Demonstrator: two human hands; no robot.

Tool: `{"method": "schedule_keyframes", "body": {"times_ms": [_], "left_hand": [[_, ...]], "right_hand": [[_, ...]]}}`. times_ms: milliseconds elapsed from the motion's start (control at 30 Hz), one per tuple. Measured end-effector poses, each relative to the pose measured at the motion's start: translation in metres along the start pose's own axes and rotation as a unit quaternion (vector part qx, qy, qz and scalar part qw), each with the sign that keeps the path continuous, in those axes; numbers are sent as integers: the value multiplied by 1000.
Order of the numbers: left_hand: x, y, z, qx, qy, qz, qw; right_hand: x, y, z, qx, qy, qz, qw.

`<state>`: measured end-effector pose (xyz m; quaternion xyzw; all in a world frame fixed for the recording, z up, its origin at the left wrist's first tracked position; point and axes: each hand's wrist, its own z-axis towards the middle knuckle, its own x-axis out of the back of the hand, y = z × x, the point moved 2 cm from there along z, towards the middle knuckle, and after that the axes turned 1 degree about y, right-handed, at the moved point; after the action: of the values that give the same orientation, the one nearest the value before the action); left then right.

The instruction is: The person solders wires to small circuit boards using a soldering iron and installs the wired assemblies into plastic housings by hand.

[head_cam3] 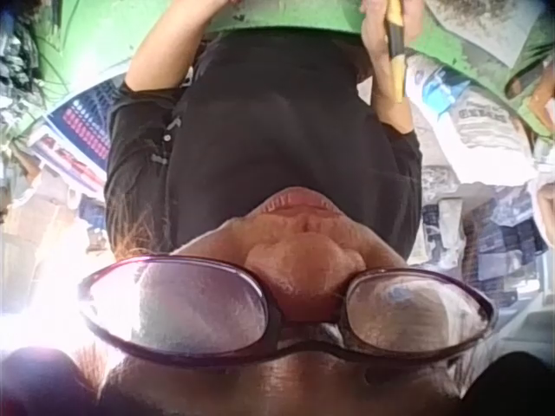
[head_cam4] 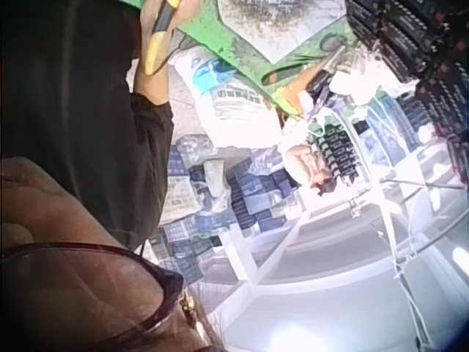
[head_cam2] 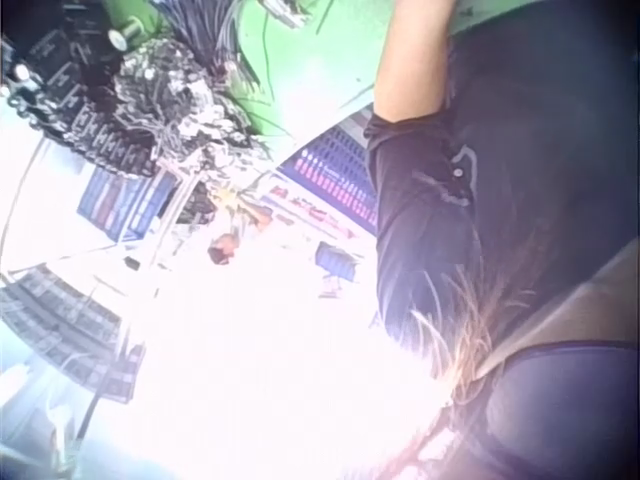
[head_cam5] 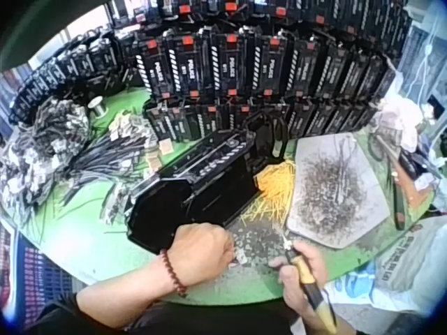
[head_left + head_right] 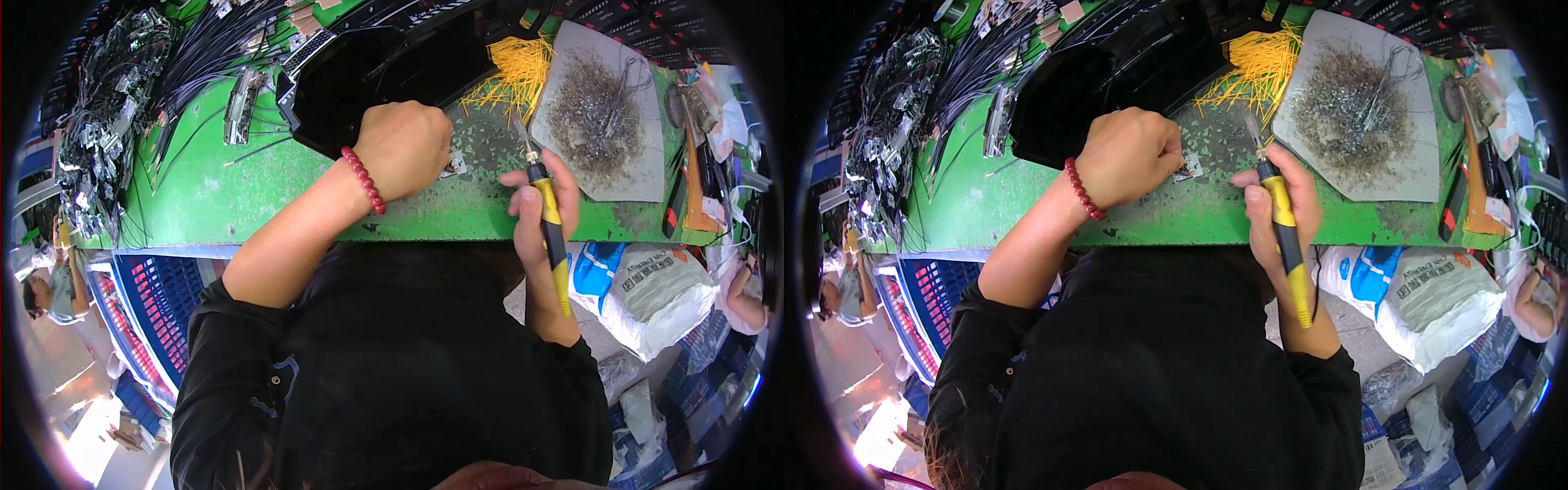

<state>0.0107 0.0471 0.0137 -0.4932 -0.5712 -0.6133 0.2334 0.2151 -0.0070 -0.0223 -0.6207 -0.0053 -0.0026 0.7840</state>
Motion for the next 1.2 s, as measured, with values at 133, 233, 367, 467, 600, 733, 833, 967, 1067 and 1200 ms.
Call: {"method": "schedule_keyframes", "body": {"times_ms": [133,233,367,467,600,733,833,967,1067,1200], "left_hand": [[-1,1,0,3,6,6,1000],[-3,3,-2,2,13,23,1000],[-6,6,-6,-19,47,21,999],[-7,8,-10,-9,52,27,998],[-7,9,-11,-21,82,27,996],[-6,6,-16,-27,109,23,993],[-11,5,-18,-34,138,7,990],[-13,6,-19,-30,139,-3,990],[-16,6,-21,-42,162,-6,986],[-17,8,-23,-73,192,1,979]], "right_hand": [[-5,6,0,26,-54,-74,995],[-12,0,8,163,-82,-196,963],[-19,-4,9,186,-112,-254,943],[-22,-1,8,221,-138,-276,925],[-24,-8,6,178,-172,-251,936],[-30,-12,2,180,-184,-254,932],[-30,-5,2,148,-176,-233,945],[-29,0,5,139,-154,-221,953],[-29,-3,8,163,-153,-223,949],[-32,-7,12,175,-198,-233,936]]}}
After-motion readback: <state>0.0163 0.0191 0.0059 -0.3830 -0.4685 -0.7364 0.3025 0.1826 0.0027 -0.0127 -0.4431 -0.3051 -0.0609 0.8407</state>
